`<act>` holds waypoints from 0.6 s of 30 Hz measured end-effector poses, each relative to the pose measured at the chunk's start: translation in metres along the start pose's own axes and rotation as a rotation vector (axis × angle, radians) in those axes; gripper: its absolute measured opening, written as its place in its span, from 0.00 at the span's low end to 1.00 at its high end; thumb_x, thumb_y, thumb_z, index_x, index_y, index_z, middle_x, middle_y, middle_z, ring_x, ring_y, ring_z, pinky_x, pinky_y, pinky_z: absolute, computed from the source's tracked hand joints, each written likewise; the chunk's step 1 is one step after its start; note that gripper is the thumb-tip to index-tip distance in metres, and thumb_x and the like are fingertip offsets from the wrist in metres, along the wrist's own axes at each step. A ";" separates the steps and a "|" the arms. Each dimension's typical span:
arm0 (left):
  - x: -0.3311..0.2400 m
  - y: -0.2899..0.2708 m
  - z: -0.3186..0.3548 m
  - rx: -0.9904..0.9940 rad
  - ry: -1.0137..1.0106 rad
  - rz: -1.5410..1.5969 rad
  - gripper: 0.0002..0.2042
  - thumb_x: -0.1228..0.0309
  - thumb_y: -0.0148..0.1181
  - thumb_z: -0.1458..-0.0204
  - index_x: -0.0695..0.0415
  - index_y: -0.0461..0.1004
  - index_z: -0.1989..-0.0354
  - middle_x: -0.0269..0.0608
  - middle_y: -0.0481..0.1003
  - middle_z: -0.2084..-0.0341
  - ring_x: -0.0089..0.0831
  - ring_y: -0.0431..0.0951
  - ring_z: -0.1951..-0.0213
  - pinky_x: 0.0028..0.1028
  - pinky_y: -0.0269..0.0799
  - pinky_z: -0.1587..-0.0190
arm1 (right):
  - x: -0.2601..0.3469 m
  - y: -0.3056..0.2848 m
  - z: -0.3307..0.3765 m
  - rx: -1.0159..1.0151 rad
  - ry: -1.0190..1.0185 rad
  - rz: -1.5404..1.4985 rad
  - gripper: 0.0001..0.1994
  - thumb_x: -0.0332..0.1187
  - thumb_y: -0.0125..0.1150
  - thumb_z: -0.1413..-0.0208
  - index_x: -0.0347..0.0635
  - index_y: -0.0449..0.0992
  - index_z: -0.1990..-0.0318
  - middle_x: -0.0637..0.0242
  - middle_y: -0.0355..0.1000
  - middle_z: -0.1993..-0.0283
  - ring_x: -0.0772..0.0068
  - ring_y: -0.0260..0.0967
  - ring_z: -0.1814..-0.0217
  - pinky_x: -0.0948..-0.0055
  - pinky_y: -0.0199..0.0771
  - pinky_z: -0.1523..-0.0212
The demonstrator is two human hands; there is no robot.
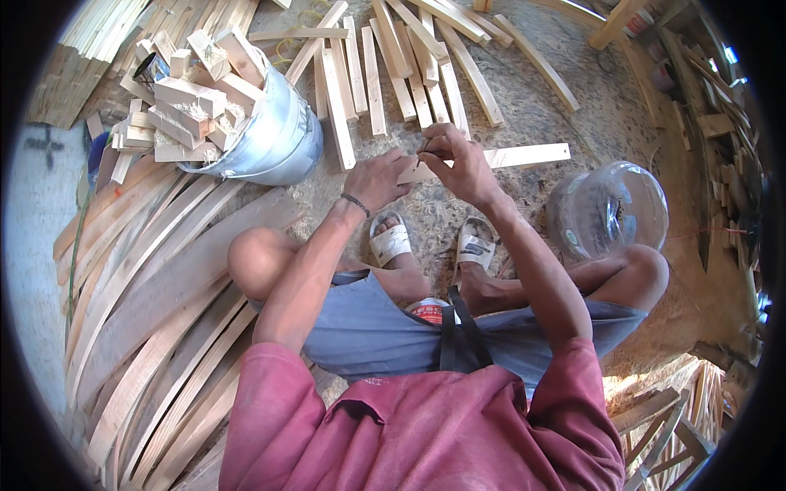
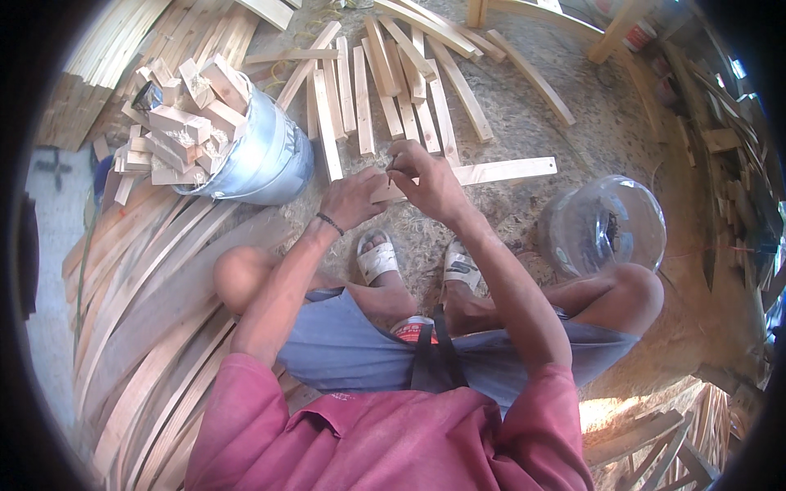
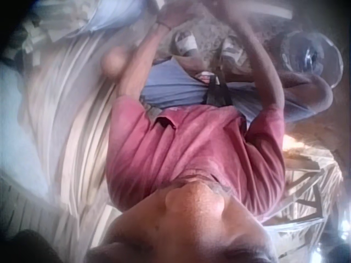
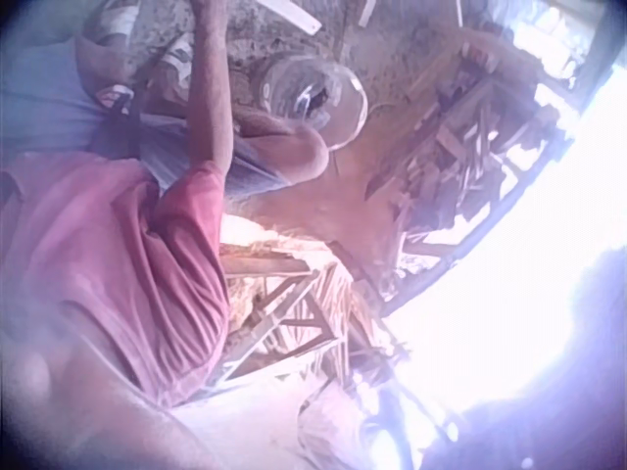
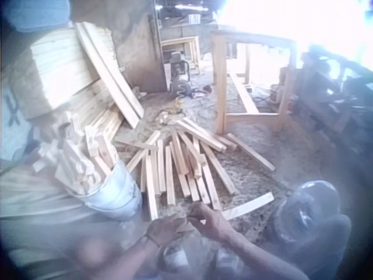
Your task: The person applies glue from a bottle onto small wooden blocks, positions them onto longer wood strips, and hammers nails into the joints to secure the assembly.
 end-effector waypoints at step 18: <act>0.001 0.001 -0.002 -0.025 0.009 0.021 0.21 0.56 0.69 0.52 0.54 0.75 0.55 0.36 0.71 0.61 0.37 0.81 0.64 0.37 0.81 0.61 | -0.009 0.026 0.003 0.040 -0.114 0.364 0.13 0.35 0.64 0.42 0.42 0.73 0.53 0.60 0.79 0.60 0.57 0.79 0.57 0.63 0.80 0.57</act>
Point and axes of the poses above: each hand's wrist, its own z-axis away from the middle knuckle, its own y-axis out of the palm, x = y × z, the point moved 6 cm from there along -z, towards the middle knuckle
